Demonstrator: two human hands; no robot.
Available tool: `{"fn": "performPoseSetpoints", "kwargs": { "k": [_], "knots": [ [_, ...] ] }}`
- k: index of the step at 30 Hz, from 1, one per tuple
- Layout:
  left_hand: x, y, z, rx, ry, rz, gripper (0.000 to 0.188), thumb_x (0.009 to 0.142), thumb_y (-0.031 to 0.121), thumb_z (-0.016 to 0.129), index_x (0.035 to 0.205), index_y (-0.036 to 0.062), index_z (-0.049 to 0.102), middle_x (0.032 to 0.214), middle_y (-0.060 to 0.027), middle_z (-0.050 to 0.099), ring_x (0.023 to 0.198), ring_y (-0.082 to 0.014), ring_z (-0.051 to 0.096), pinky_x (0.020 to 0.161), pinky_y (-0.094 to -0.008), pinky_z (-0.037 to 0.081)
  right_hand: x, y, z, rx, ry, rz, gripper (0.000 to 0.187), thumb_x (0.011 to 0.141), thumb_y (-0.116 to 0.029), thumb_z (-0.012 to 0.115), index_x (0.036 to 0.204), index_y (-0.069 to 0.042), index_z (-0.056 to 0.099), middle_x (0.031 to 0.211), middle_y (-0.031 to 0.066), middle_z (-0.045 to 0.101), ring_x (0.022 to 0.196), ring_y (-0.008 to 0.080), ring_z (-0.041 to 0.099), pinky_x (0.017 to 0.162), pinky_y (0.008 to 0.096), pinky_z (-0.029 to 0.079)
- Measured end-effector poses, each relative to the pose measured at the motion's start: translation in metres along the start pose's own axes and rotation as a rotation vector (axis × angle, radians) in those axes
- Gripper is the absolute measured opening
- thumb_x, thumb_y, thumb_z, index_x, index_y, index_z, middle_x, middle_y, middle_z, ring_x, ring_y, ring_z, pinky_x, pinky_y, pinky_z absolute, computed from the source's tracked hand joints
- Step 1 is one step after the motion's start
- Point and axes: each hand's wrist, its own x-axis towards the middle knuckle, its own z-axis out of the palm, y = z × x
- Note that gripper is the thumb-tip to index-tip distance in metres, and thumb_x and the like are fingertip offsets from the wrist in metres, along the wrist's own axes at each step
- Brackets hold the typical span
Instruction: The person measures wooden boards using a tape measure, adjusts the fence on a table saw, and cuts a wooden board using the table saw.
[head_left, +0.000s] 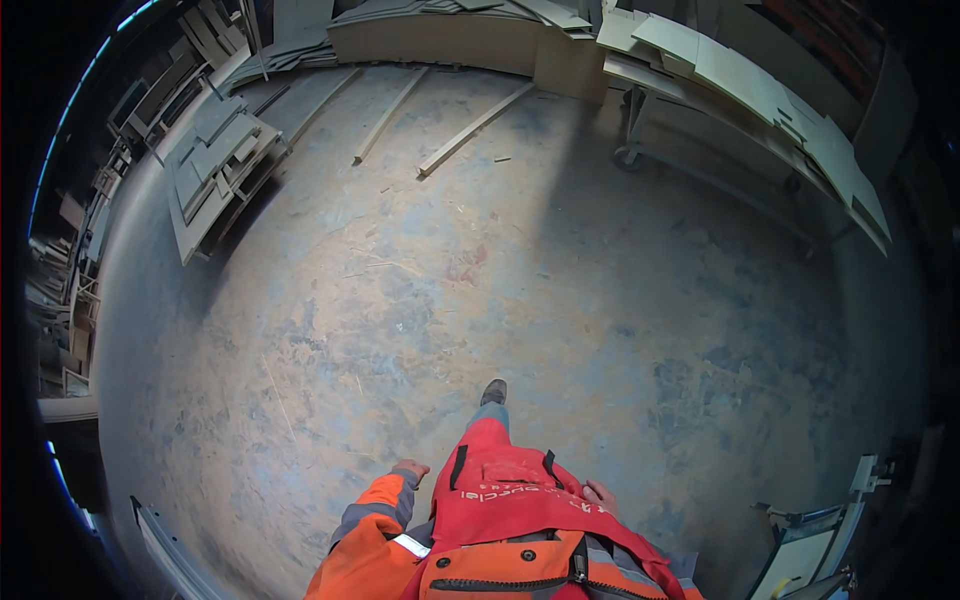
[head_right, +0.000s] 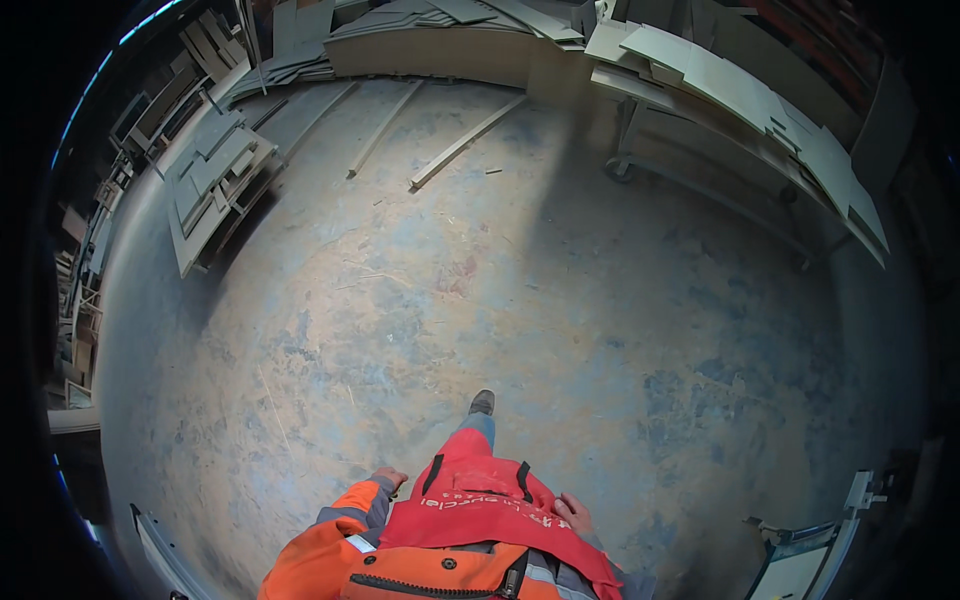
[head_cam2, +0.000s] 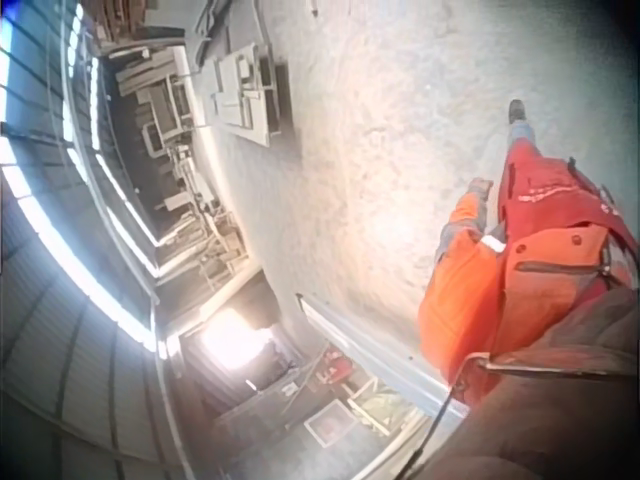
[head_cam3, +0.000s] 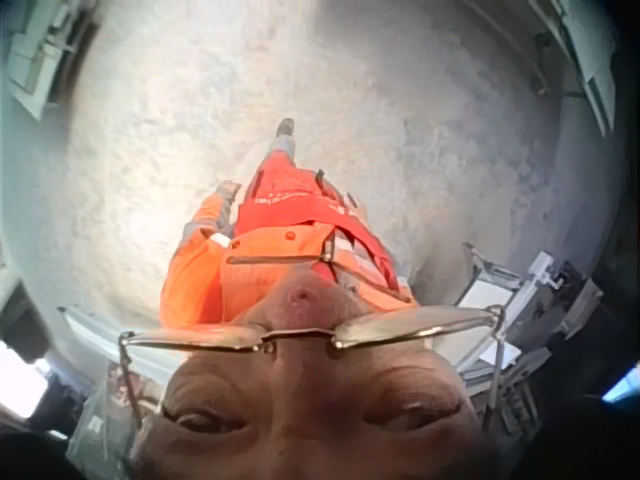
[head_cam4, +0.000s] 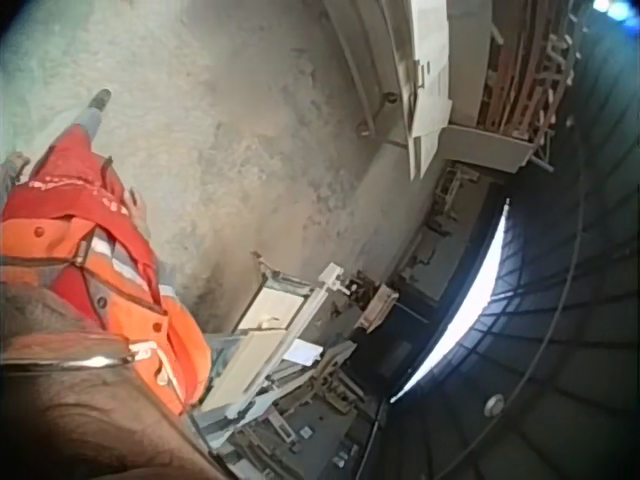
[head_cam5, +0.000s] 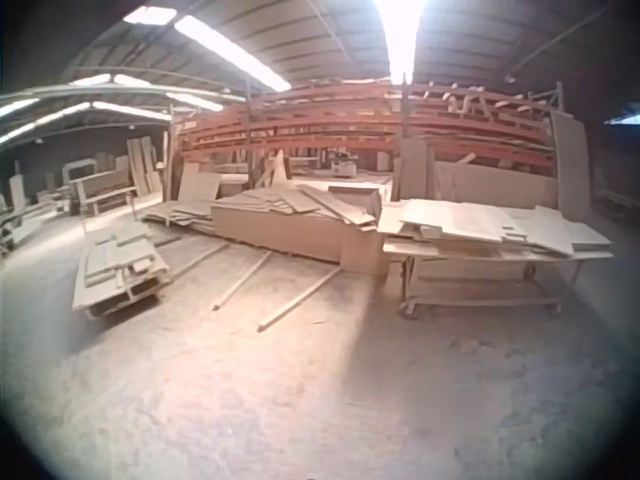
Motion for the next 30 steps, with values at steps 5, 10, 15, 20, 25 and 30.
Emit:
{"fn": "performPoseSetpoints", "kwargs": {
  "k": [5, 10, 15, 20, 25, 30],
  "knots": [
    [0.083, 0.041, -0.062, 0.212, -0.091, -0.106, 0.062, 0.079, 0.057, 0.058, 0.118, 0.0098, 0.068, 0.122, -0.0198, 0.064, 0.117, -0.0362, 0.058, 0.102, -0.0398, 0.044, 0.065, -0.113, -0.003, 0.090, -0.062, -0.003, 0.064, 0.094, -0.043, 0.062, 0.137, 0.001, 0.049, 0.127, 0.0138, 0.061, 0.118, 0.0206, 0.055, 0.100, 0.0325, 0.042],
    [0.152, 0.159, -0.167, 0.078, 0.070, 0.063, 0.048, 0.077, 0.050, 0.066, 0.102, 0.0098, 0.072, 0.112, -0.0188, 0.068, 0.109, -0.0361, 0.062, 0.093, -0.0413, 0.049, 0.118, -0.156, -0.016, 0.013, 0.088, 0.058, 0.061, 0.095, -0.042, 0.060, 0.137, 0.000, 0.048, 0.123, 0.0118, 0.062, 0.116, 0.0169, 0.054, 0.100, 0.0312, 0.041],
    [0.195, 0.317, -0.283, -0.039, 0.159, 0.235, 0.045, 0.074, 0.047, 0.066, 0.103, 0.0133, 0.071, 0.111, -0.0186, 0.068, 0.108, -0.0379, 0.062, 0.094, -0.0429, 0.049, 0.167, -0.108, -0.057, 0.070, 0.147, 0.345, 0.057, 0.095, -0.041, 0.060, 0.135, 0.000, 0.051, 0.119, 0.0101, 0.064, 0.111, 0.0158, 0.057, 0.097, 0.0313, 0.043],
    [0.222, 0.426, -0.335, -0.057, 0.235, 0.292, 0.042, 0.074, 0.046, 0.066, 0.100, 0.0137, 0.071, 0.110, -0.0181, 0.068, 0.108, -0.0368, 0.063, 0.094, -0.0427, 0.049, 0.288, -0.062, -0.142, 0.057, 0.144, 0.304, 0.055, 0.093, -0.036, 0.063, 0.132, 0.001, 0.053, 0.114, 0.0102, 0.066, 0.104, 0.0165, 0.060, 0.092, 0.0318, 0.046],
    [0.237, 0.491, -0.341, -0.081, 0.170, 0.169, 0.042, 0.075, 0.046, 0.067, 0.102, 0.0141, 0.071, 0.110, -0.0181, 0.068, 0.108, -0.0369, 0.062, 0.095, -0.0421, 0.049, 0.415, -0.157, -0.265, -0.024, 0.086, 0.230, 0.054, 0.090, -0.031, 0.068, 0.131, 0.001, 0.055, 0.108, 0.0111, 0.068, 0.098, 0.0179, 0.062, 0.088, 0.0323, 0.048],
    [0.260, 0.556, -0.362, -0.085, 0.095, 0.122, 0.044, 0.075, 0.049, 0.067, 0.102, 0.0145, 0.071, 0.111, -0.0177, 0.068, 0.109, -0.0370, 0.062, 0.096, -0.0415, 0.049, 0.548, -0.504, -0.350, 0.036, 0.430, -0.313, 0.053, 0.084, -0.016, 0.073, 0.128, 0.007, 0.053, 0.109, 0.0160, 0.068, 0.098, 0.0205, 0.065, 0.085, 0.0320, 0.054]
  ]
}}
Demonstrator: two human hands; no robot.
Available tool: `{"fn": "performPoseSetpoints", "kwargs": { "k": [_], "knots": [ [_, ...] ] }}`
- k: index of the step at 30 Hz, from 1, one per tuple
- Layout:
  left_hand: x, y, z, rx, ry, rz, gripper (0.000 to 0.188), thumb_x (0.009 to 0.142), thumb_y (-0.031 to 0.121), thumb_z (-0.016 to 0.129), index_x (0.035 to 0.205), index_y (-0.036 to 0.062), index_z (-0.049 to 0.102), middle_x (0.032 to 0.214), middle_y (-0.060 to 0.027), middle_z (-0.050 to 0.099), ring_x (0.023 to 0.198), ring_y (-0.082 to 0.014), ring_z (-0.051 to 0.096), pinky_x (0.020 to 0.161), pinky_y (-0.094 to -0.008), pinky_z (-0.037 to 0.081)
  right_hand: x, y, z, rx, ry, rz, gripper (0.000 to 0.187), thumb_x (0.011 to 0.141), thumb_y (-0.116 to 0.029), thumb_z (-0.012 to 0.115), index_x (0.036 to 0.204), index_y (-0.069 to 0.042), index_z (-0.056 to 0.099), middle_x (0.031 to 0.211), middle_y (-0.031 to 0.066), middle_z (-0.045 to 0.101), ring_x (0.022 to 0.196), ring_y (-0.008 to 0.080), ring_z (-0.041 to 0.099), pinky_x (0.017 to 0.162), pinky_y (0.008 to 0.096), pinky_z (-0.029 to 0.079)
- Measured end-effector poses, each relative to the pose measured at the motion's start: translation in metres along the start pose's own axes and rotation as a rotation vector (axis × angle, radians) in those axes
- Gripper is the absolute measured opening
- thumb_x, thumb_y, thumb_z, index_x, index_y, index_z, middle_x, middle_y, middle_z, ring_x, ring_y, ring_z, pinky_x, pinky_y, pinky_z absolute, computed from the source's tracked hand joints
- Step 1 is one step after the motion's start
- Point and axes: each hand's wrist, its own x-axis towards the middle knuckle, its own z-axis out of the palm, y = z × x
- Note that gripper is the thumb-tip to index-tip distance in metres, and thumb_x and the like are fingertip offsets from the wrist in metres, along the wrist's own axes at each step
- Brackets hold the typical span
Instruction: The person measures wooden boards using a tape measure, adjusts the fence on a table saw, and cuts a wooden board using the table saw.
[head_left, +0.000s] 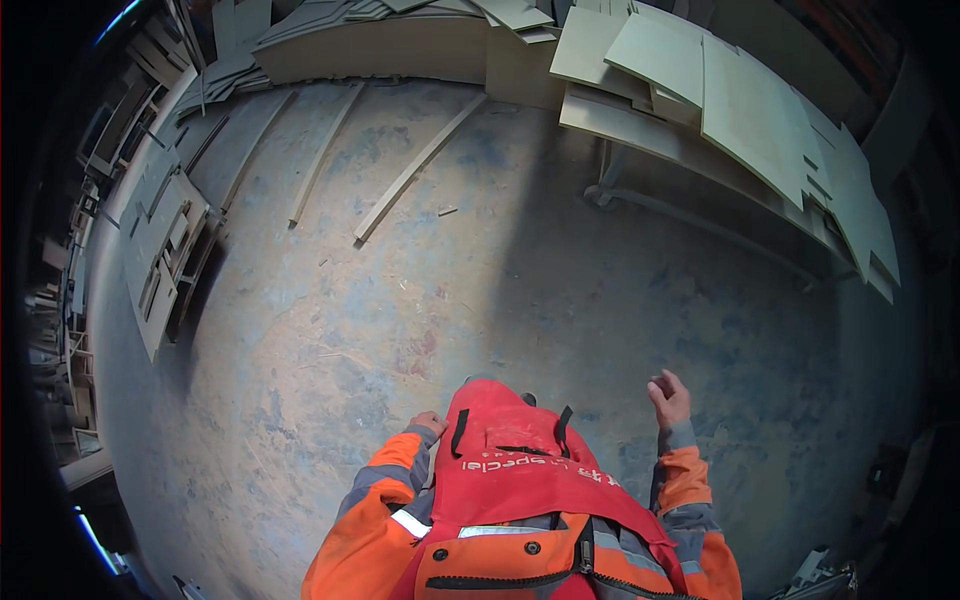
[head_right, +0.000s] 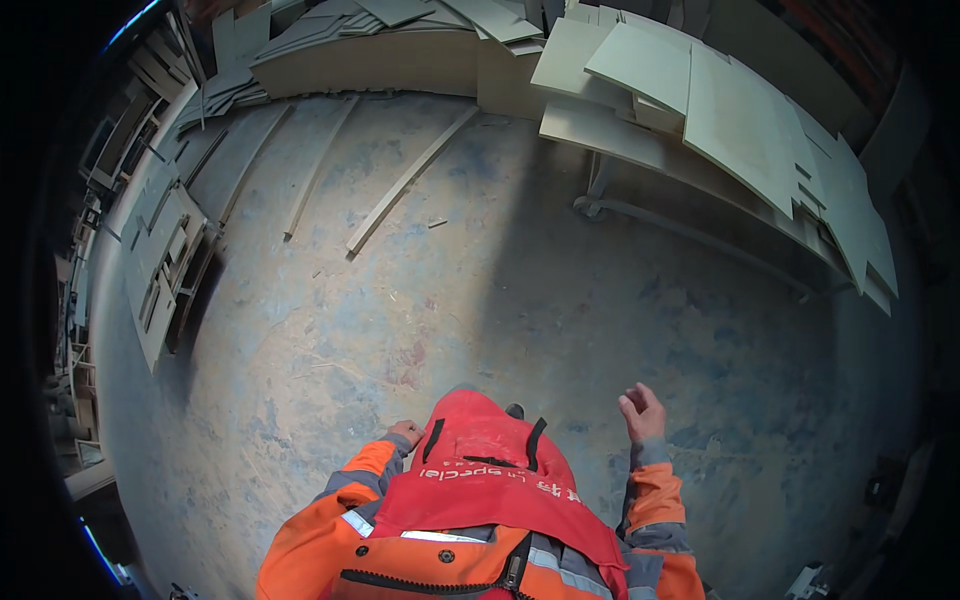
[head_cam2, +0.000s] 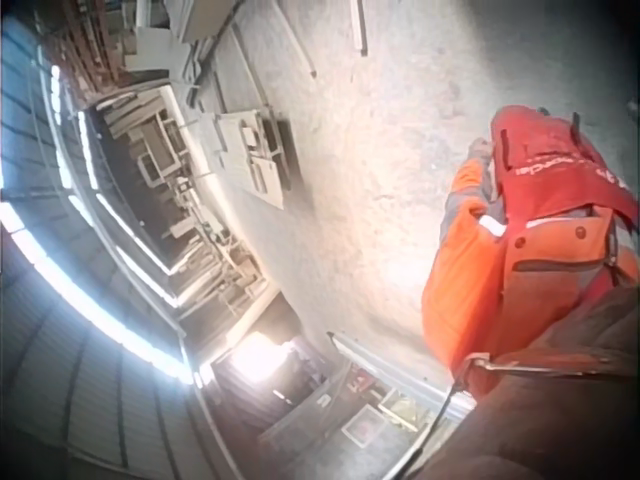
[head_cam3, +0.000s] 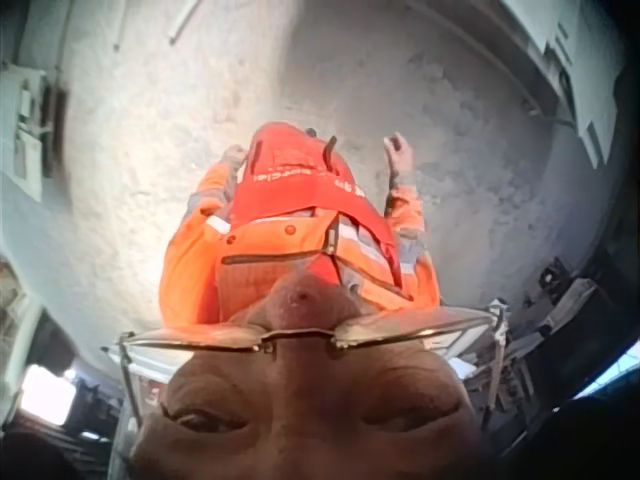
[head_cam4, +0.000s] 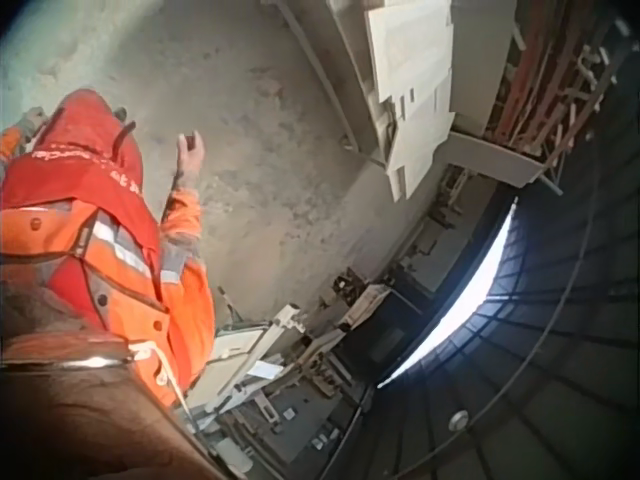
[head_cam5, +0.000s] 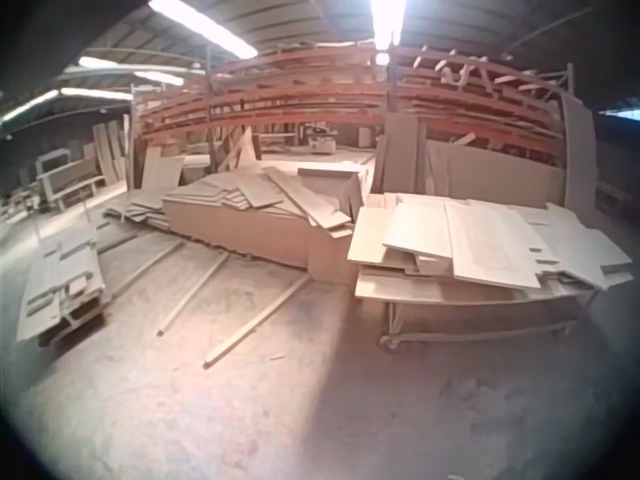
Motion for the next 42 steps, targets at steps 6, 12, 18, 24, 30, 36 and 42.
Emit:
{"fn": "performPoseSetpoints", "kwargs": {
  "k": [6, 12, 18, 24, 30, 36, 42],
  "knots": [
    [0.073, 0.051, -0.041, 0.058, -0.029, -0.040, 0.046, 0.076, 0.053, 0.067, 0.103, 0.0149, 0.071, 0.112, -0.0167, 0.068, 0.109, -0.0363, 0.062, 0.096, -0.0416, 0.049, 0.197, -0.237, 0.015, 0.399, 0.063, -0.464, 0.036, 0.091, -0.016, 0.066, 0.120, 0.004, 0.058, 0.110, 0.0140, 0.067, 0.099, 0.0201, 0.065, 0.090, 0.0324, 0.051],
    [0.166, 0.130, -0.121, 0.114, 0.011, 0.060, 0.038, 0.076, 0.045, 0.068, 0.097, 0.0133, 0.073, 0.104, -0.0166, 0.070, 0.103, -0.0353, 0.065, 0.090, -0.0407, 0.051, 0.192, -0.457, 0.105, 0.682, -0.609, -1.163, 0.034, 0.087, -0.026, 0.071, 0.104, 0.002, 0.062, 0.106, 0.0229, 0.067, 0.089, 0.0345, 0.065, 0.084, 0.0474, 0.052],
    [0.241, 0.211, -0.229, -0.017, 0.184, 0.144, 0.036, 0.074, 0.044, 0.070, 0.090, 0.0122, 0.072, 0.100, -0.0162, 0.071, 0.098, -0.0345, 0.066, 0.087, -0.0395, 0.052, 0.219, -0.520, 0.150, 0.879, -0.970, -1.131, 0.021, 0.090, -0.024, 0.067, 0.083, -0.004, 0.065, 0.114, 0.0164, 0.064, 0.088, 0.0356, 0.063, 0.081, 0.0468, 0.051],
    [0.287, 0.254, -0.292, 0.017, 0.249, 0.196, 0.030, 0.075, 0.039, 0.072, 0.086, 0.0103, 0.072, 0.079, -0.0123, 0.071, 0.080, -0.0270, 0.069, 0.078, -0.0365, 0.053, 0.275, -0.578, 0.137, 0.896, -1.003, -1.120, 0.021, 0.094, -0.020, 0.059, 0.081, -0.004, 0.065, 0.097, 0.0198, 0.070, 0.071, 0.0313, 0.063, 0.063, 0.0390, 0.051],
    [0.309, 0.313, -0.280, 0.025, 0.013, 0.130, 0.036, 0.074, 0.041, 0.071, 0.093, 0.0116, 0.073, 0.096, -0.0188, 0.071, 0.098, -0.0341, 0.066, 0.090, -0.0400, 0.050, 0.317, -0.558, 0.084, 0.906, -0.819, -1.165, 0.023, 0.093, -0.023, 0.061, 0.081, -0.004, 0.066, 0.095, 0.0245, 0.070, 0.072, 0.0309, 0.062, 0.065, 0.0382, 0.051],
    [0.317, 0.393, -0.260, 0.049, -0.004, 0.178, 0.033, 0.075, 0.040, 0.071, 0.093, 0.0113, 0.073, 0.086, -0.0163, 0.072, 0.088, -0.0299, 0.069, 0.083, -0.0381, 0.053, 0.357, -0.529, 0.022, 0.937, -0.817, -1.195, 0.026, 0.095, -0.028, 0.061, 0.083, -0.005, 0.066, 0.097, 0.0237, 0.070, 0.073, 0.0303, 0.062, 0.068, 0.0393, 0.051],
    [0.295, 0.485, -0.242, -0.040, -0.063, 0.271, 0.023, 0.083, 0.027, 0.069, 0.088, 0.0053, 0.066, 0.060, -0.0057, 0.060, 0.049, -0.0161, 0.058, 0.044, -0.0347, 0.048, 0.407, -0.446, -0.053, 0.888, -0.589, -1.166, 0.034, 0.087, -0.030, 0.070, 0.103, 0.000, 0.066, 0.119, 0.0235, 0.061, 0.094, 0.0383, 0.062, 0.083, 0.0466, 0.052]
  ]
}}
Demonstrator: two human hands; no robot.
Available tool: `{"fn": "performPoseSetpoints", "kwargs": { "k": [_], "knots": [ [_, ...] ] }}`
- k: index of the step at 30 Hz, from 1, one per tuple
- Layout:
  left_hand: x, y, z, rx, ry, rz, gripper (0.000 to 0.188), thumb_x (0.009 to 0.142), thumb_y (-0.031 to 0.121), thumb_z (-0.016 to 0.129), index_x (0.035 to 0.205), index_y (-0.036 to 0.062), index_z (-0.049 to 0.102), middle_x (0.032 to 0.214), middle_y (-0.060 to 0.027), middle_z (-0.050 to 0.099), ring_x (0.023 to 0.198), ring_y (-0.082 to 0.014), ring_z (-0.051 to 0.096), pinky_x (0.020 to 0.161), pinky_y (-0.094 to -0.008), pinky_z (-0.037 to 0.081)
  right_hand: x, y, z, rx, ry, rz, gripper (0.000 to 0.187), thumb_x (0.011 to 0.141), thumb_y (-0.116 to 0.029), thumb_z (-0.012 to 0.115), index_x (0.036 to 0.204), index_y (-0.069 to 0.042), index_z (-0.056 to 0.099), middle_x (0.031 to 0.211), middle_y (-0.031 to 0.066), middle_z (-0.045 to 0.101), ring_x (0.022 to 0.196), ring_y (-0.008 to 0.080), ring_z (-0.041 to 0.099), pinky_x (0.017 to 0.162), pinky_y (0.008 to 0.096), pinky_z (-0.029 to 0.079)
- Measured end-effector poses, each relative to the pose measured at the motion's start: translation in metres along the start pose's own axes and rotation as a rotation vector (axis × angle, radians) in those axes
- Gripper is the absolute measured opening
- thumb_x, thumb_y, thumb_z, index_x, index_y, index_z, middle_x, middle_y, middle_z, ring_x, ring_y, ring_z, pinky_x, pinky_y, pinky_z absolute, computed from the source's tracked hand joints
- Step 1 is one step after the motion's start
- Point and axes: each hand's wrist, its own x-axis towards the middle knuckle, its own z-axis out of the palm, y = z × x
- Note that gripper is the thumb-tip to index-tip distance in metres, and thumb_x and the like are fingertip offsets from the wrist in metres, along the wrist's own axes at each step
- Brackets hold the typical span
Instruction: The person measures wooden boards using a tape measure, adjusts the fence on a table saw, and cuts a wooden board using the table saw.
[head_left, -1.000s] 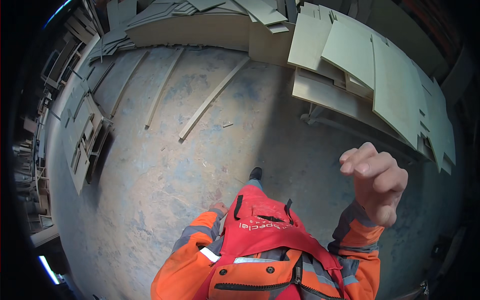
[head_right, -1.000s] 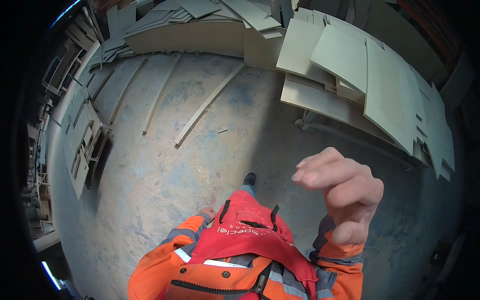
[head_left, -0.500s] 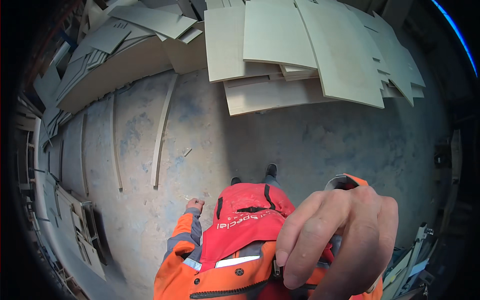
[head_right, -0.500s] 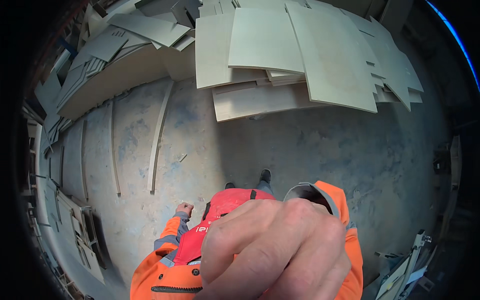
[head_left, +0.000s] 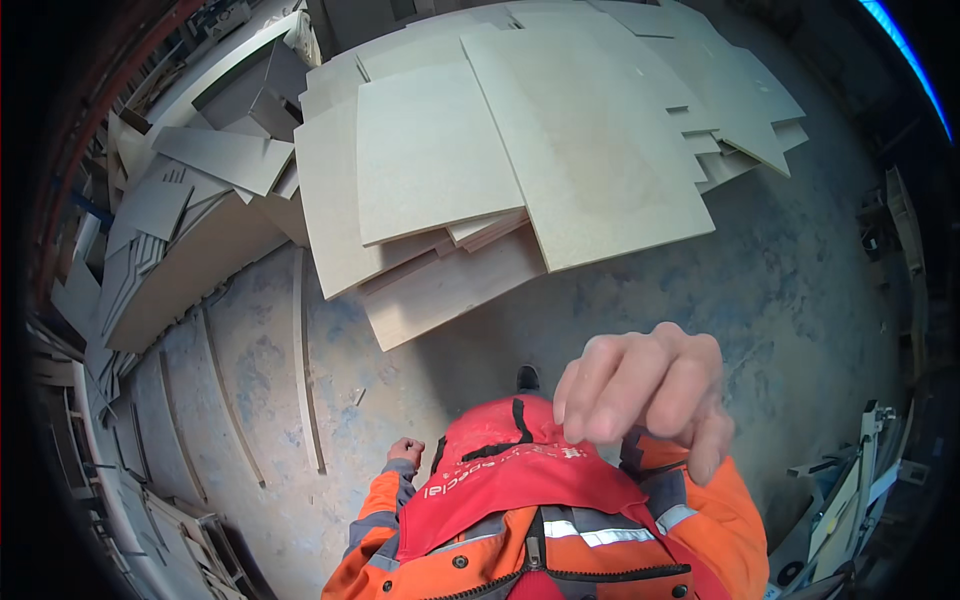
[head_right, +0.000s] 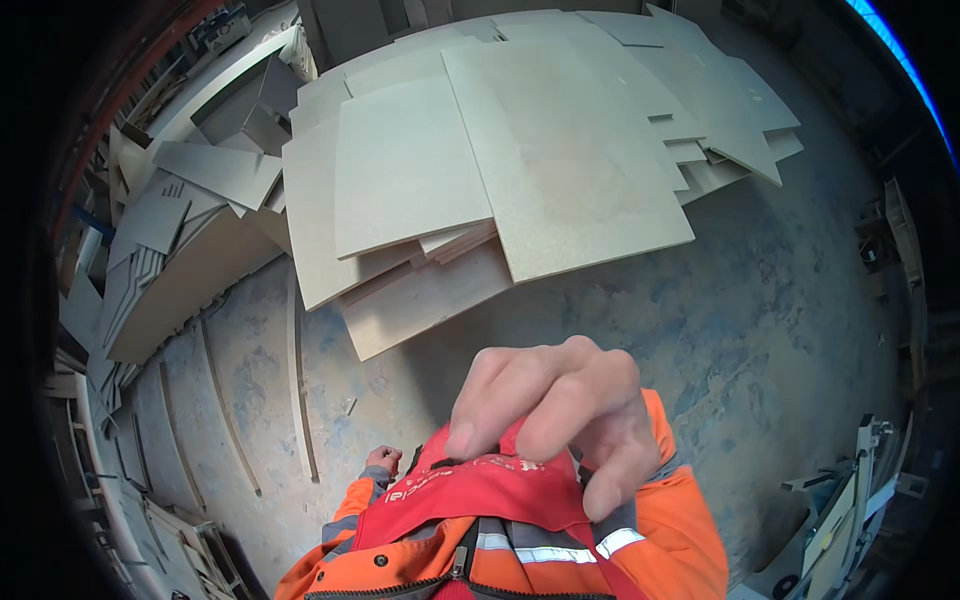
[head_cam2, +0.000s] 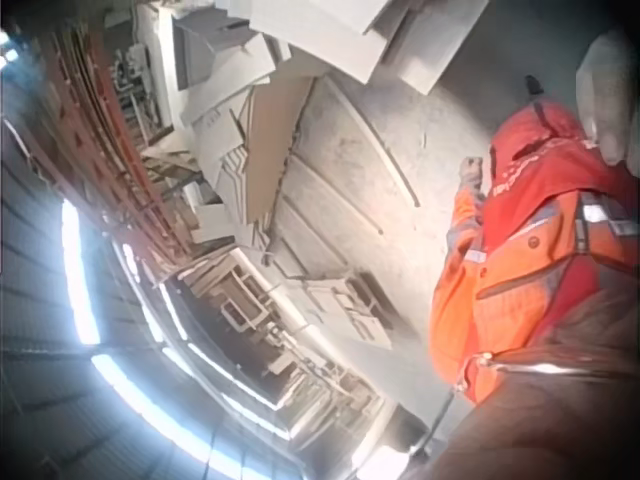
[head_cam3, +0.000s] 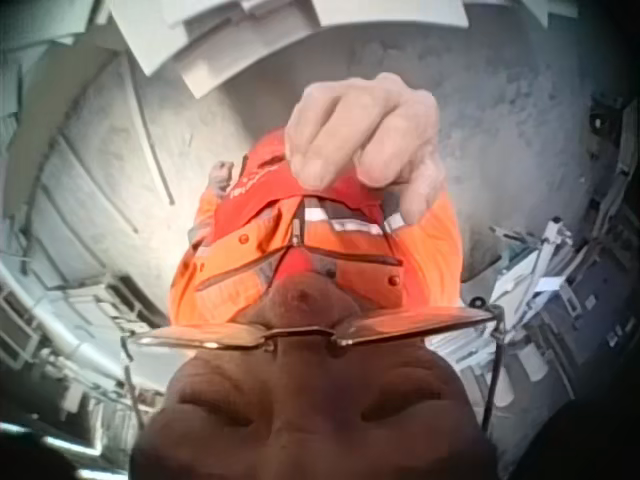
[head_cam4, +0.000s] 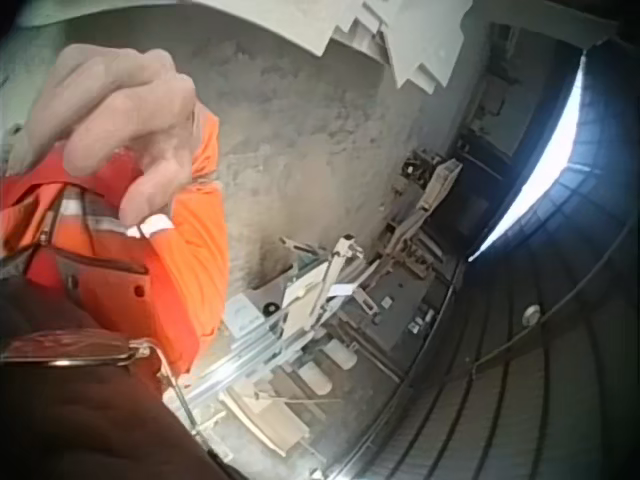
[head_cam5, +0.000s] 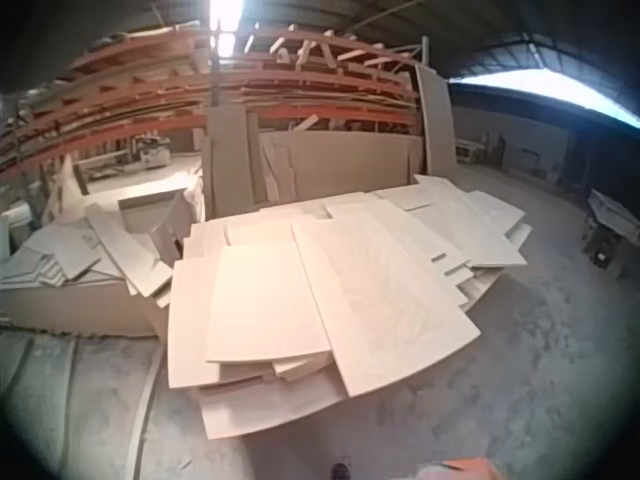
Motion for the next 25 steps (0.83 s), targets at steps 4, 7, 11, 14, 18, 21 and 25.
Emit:
{"fn": "performPoseSetpoints", "kwargs": {
  "k": [4, 7, 11, 14, 18, 21, 25],
  "knots": [
    [-0.023, 0.064, 0.014, -0.210, -0.105, -0.075, 0.012, 0.083, 0.016, 0.065, 0.084, 0.0047, 0.064, 0.064, -0.0053, 0.061, 0.049, -0.0174, 0.057, 0.044, -0.0346, 0.048, -0.095, -0.026, -0.124, -0.511, 0.878, 0.178, 0.038, 0.092, -0.024, 0.062, 0.118, 0.003, 0.057, 0.115, 0.0192, 0.063, 0.096, 0.0237, 0.065, 0.084, 0.0355, 0.054],
    [-0.010, 0.073, 0.030, -0.379, -0.205, 0.090, 0.005, 0.080, 0.008, 0.062, 0.083, 0.0047, 0.064, 0.067, -0.0056, 0.062, 0.053, -0.0165, 0.059, 0.047, -0.0318, 0.048, -0.201, -0.053, -0.226, -0.934, 1.501, 0.253, 0.038, 0.093, -0.017, 0.061, 0.122, 0.006, 0.052, 0.111, 0.0152, 0.063, 0.092, 0.0184, 0.064, 0.078, 0.0294, 0.051],
    [-0.013, 0.139, 0.037, -0.350, -0.363, 0.260, 0.008, 0.079, 0.001, 0.059, 0.084, 0.0041, 0.062, 0.072, -0.0072, 0.064, 0.060, -0.0157, 0.061, 0.049, -0.0282, 0.048, -0.300, -0.073, -0.313, -1.261, 1.886, 0.217, 0.042, 0.091, -0.018, 0.064, 0.125, 0.002, 0.050, 0.104, 0.0090, 0.062, 0.092, 0.0146, 0.059, 0.079, 0.0288, 0.048],
    [-0.032, 0.199, 0.048, -0.346, -0.432, 0.298, 0.010, 0.079, -0.001, 0.058, 0.087, 0.0038, 0.062, 0.074, -0.0076, 0.065, 0.061, -0.0152, 0.062, 0.047, -0.0269, 0.047, -0.299, -0.078, -0.327, -0.785, 1.936, 0.312, 0.045, 0.089, -0.016, 0.066, 0.127, 0.000, 0.049, 0.103, 0.0087, 0.062, 0.093, 0.0146, 0.059, 0.078, 0.0299, 0.049],
    [-0.039, 0.256, 0.053, -0.398, -0.530, 0.377, 0.011, 0.080, 0.000, 0.059, 0.090, 0.0046, 0.062, 0.073, -0.0065, 0.064, 0.061, -0.0143, 0.062, 0.045, -0.0255, 0.045, -0.304, -0.059, -0.326, -0.588, 1.787, 0.340, 0.042, 0.089, -0.017, 0.066, 0.126, -0.004, 0.051, 0.096, 0.0059, 0.065, 0.076, 0.0152, 0.063, 0.063, 0.0295, 0.051],
    [-0.048, 0.276, 0.056, -0.317, -0.524, 0.357, 0.012, 0.082, 0.003, 0.061, 0.093, 0.0053, 0.062, 0.074, -0.0059, 0.065, 0.062, -0.0140, 0.063, 0.045, -0.0258, 0.044, -0.287, -0.034, -0.303, -0.599, 1.788, 0.373, 0.039, 0.088, -0.016, 0.066, 0.123, -0.005, 0.052, 0.089, 0.0039, 0.066, 0.064, 0.0151, 0.062, 0.052, 0.0285, 0.050],
    [-0.059, 0.293, 0.059, -0.345, -0.494, 0.355, 0.014, 0.085, 0.009, 0.064, 0.099, 0.0061, 0.064, 0.074, -0.0053, 0.065, 0.063, -0.0144, 0.063, 0.046, -0.0263, 0.046, -0.284, -0.003, -0.252, -0.523, 1.722, 0.553, 0.034, 0.087, -0.017, 0.067, 0.119, -0.012, 0.057, 0.088, 0.0026, 0.067, 0.065, 0.0153, 0.063, 0.056, 0.0326, 0.053]
  ]
}}
